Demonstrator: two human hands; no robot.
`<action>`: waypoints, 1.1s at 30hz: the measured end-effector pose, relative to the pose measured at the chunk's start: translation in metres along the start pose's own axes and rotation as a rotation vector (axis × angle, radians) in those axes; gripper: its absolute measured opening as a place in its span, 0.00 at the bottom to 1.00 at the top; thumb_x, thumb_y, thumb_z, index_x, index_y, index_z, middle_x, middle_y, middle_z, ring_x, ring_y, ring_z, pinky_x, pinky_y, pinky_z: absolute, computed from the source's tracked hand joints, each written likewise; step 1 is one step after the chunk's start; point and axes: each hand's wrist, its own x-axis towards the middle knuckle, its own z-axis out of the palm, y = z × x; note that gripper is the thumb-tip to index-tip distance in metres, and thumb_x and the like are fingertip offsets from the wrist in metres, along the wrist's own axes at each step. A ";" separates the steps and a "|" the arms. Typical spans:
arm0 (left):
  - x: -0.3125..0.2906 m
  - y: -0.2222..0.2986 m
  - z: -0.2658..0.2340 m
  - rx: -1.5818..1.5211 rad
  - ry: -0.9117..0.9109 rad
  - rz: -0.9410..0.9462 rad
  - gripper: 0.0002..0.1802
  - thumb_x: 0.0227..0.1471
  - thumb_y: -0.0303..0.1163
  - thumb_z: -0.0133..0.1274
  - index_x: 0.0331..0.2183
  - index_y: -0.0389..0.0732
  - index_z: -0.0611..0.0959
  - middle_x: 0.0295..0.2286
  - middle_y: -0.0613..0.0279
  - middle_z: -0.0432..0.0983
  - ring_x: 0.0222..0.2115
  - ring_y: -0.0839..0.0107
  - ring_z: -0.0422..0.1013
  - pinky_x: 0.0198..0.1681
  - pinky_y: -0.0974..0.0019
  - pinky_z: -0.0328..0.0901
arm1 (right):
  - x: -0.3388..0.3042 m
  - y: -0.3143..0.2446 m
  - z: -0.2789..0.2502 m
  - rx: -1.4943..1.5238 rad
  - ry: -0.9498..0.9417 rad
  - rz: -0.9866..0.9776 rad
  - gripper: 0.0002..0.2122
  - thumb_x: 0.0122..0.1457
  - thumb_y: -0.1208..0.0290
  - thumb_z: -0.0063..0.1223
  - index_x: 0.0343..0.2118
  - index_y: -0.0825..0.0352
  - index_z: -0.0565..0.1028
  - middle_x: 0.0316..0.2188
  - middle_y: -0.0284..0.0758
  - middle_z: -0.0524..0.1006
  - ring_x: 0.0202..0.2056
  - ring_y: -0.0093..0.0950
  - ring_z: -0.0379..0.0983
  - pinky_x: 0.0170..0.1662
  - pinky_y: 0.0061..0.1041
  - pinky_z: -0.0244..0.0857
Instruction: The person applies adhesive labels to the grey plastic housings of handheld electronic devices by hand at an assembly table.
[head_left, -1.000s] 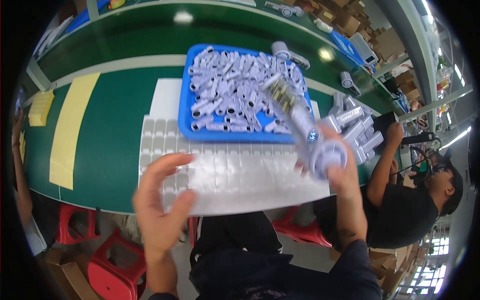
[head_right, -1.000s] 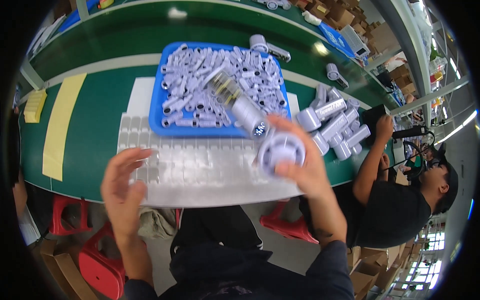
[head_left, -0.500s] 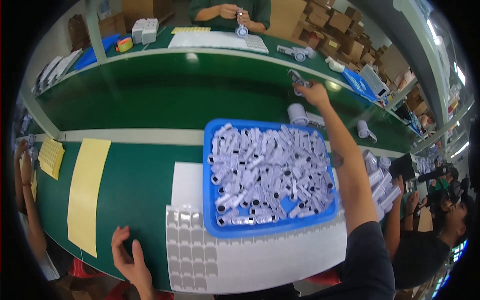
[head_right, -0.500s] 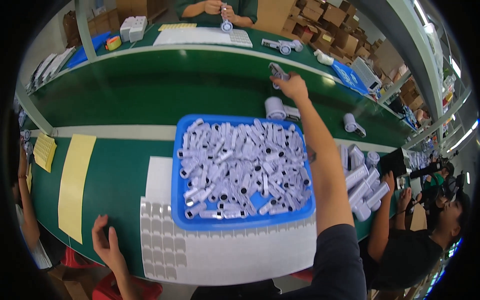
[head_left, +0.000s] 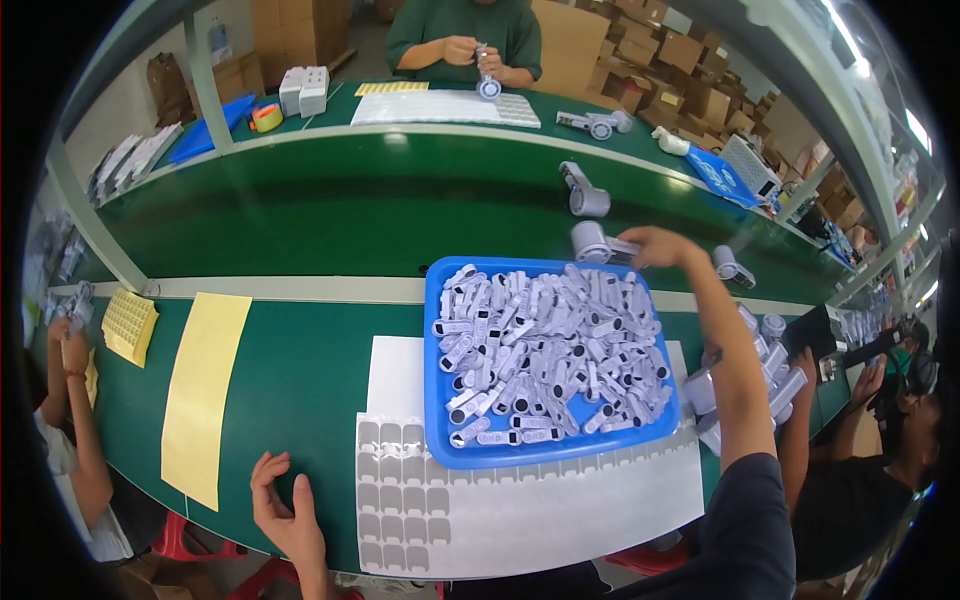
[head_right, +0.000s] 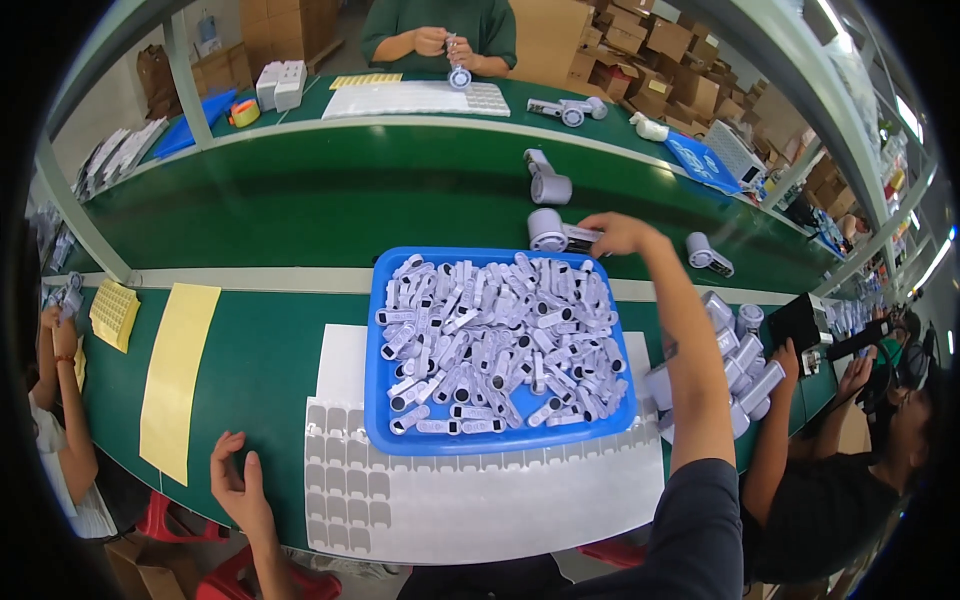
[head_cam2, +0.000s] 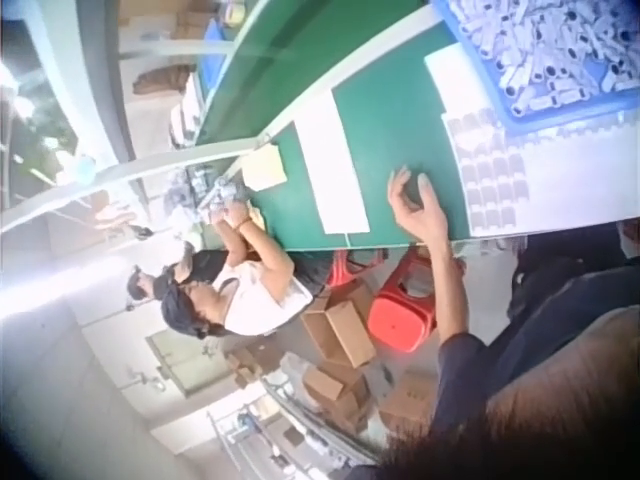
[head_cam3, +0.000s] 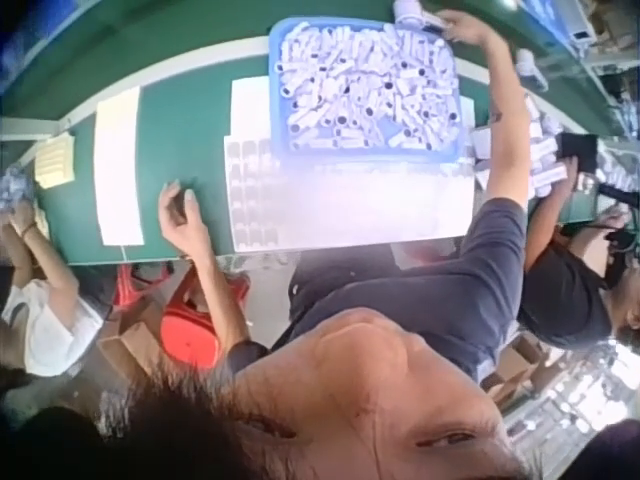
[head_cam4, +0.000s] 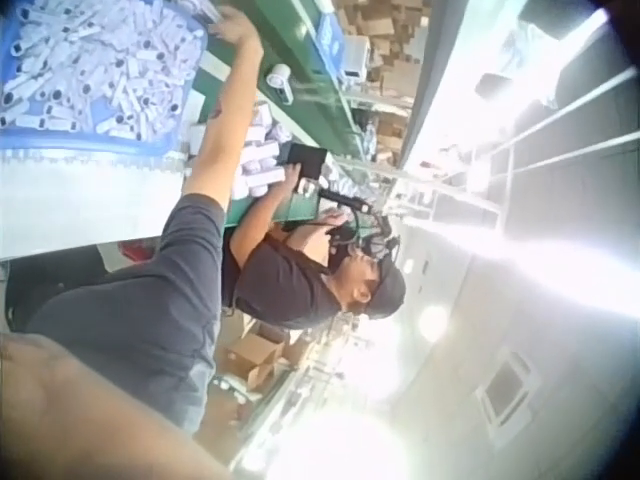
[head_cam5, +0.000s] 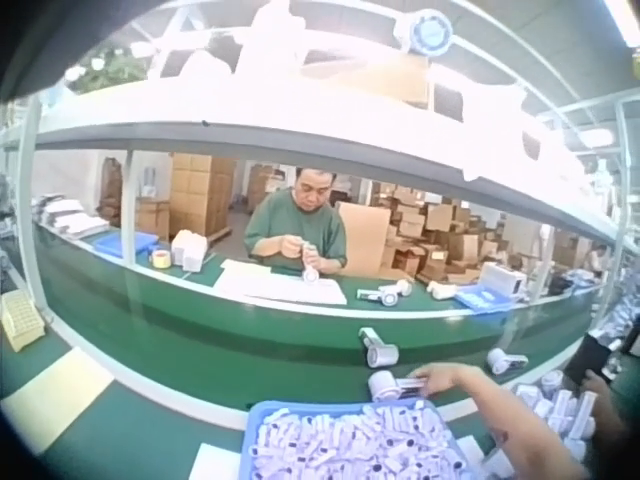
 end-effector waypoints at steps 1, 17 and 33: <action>0.001 0.000 -0.001 0.003 0.006 0.013 0.12 0.48 0.17 0.53 0.38 0.34 0.77 0.42 0.52 0.74 0.56 0.56 0.62 0.61 0.56 0.53 | -0.003 -0.012 0.012 -0.119 0.103 -0.022 0.30 0.39 0.74 0.64 0.52 0.65 0.74 0.45 0.41 0.77 0.46 0.36 0.73 0.51 0.30 0.67; -0.025 0.151 0.075 -0.006 -0.412 0.612 0.38 0.35 0.25 0.68 0.52 0.41 0.73 0.50 0.52 0.70 0.53 0.54 0.66 0.58 0.57 0.59 | -0.214 -0.160 0.031 0.358 0.091 -0.327 0.20 0.63 0.54 0.51 0.42 0.70 0.78 0.27 0.30 0.78 0.29 0.18 0.74 0.32 0.19 0.69; -0.085 0.121 0.076 -0.054 -0.765 0.401 0.26 0.33 0.30 0.71 0.39 0.39 0.81 0.38 0.55 0.76 0.41 0.57 0.74 0.46 0.61 0.68 | -0.158 -0.172 0.151 -0.362 0.492 -0.683 0.14 0.48 0.72 0.59 0.40 0.61 0.77 0.43 0.34 0.74 0.48 0.36 0.69 0.48 0.35 0.68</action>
